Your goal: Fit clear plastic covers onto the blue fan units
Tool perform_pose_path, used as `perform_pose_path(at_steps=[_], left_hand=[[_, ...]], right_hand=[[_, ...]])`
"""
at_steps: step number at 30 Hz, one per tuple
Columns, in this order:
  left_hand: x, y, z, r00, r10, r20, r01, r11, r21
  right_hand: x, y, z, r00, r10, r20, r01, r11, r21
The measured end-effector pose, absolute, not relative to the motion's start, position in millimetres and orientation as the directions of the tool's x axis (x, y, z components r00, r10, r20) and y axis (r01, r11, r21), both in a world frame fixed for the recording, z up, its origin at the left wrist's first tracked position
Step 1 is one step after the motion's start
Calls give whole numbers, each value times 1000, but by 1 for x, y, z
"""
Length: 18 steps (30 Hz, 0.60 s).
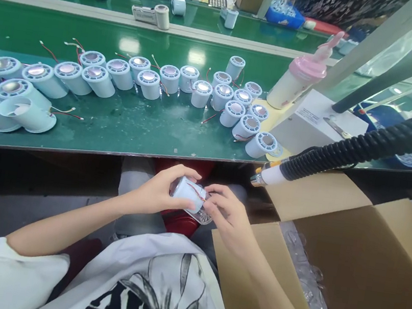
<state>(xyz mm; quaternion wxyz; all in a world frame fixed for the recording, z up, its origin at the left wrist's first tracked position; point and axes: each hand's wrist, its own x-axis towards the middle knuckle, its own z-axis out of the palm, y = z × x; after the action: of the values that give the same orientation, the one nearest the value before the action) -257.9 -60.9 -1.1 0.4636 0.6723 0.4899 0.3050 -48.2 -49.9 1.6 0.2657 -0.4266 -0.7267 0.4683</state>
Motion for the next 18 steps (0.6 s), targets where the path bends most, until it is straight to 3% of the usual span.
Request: perform_pose_path(at_steps=[6, 12, 15, 18], left_hand=[[-260, -61, -12, 467, 883, 49, 407, -263, 875], [-257, -66, -12, 524, 845, -102, 121, 45, 992], [-256, -70, -11, 460, 868, -184, -15, 215, 977], [-256, -73, -9, 449, 858, -249, -135, 341, 930]], right_hand=[[-43, -51, 7, -347, 932, -107, 175, -47, -983], [-38, -46, 7, -344, 925, -165, 3, -174, -985], [-34, -48, 5, -482, 876, 10, 99, 65, -993], [-31, -54, 0, -579, 789, 204, 271, 423, -865]])
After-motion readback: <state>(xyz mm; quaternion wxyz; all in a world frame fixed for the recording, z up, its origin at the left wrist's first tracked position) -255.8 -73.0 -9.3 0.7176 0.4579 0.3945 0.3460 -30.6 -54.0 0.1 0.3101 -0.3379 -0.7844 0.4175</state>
